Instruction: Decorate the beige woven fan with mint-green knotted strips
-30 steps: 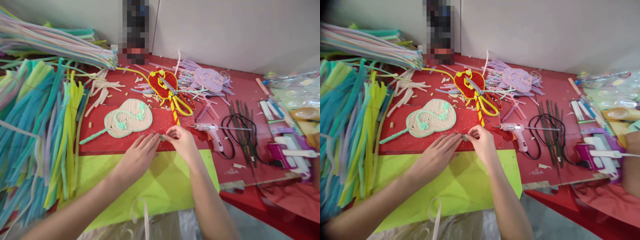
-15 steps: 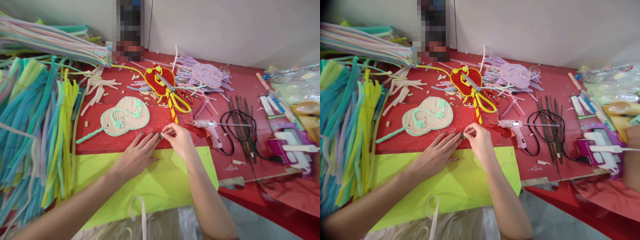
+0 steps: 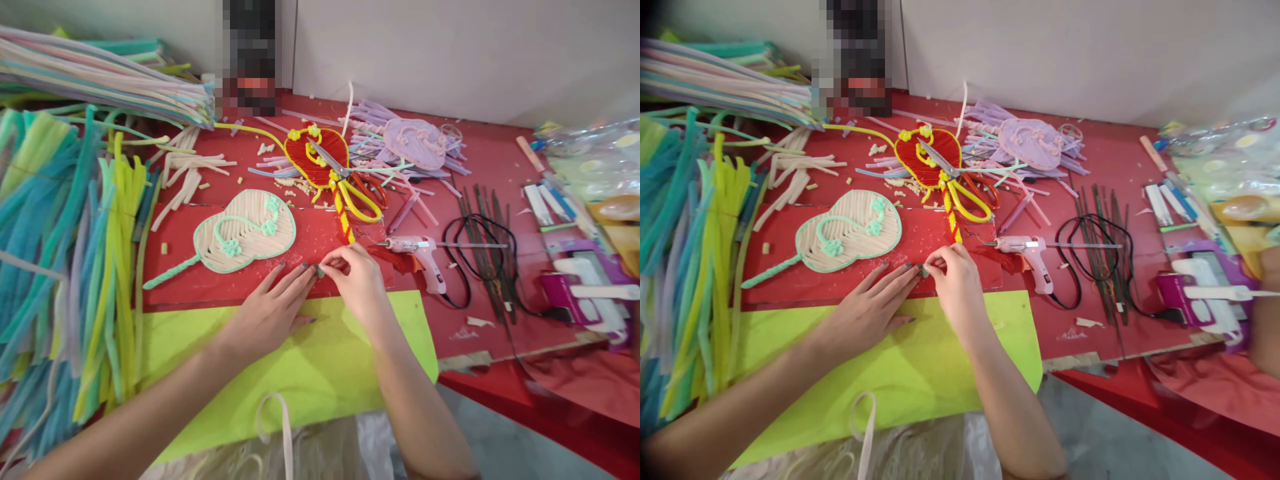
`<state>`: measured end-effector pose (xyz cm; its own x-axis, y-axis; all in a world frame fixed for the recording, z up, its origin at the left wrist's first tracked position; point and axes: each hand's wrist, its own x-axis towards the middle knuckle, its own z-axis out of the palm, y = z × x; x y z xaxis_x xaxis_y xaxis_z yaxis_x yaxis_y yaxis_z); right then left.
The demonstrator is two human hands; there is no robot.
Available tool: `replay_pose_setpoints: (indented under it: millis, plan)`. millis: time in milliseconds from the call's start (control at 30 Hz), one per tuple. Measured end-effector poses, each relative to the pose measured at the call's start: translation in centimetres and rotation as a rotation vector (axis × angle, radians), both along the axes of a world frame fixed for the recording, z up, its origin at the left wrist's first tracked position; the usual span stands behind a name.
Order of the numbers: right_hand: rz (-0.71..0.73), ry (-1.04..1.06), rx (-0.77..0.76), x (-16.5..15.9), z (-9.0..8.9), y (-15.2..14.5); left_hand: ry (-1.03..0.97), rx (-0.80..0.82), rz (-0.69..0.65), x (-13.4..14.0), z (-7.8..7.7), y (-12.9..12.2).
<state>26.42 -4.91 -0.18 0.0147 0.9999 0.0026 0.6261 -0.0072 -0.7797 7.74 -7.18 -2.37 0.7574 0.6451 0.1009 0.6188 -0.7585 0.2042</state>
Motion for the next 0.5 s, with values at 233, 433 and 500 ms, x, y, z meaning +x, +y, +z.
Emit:
replay_pose_setpoints:
  millis: [233,433,500]
  plan:
    - [0.024,-0.016,0.043,0.45,-0.38,-0.21,-0.030,-0.045,-0.001,0.09,0.12,0.27]
    - [0.025,0.015,0.049,0.58,-0.74,-0.12,-0.036,0.014,-0.032,0.06,-0.01,0.07]
    - [0.022,0.019,0.047,0.58,-0.80,-0.12,-0.050,0.059,-0.021,0.23,-0.04,-0.34]
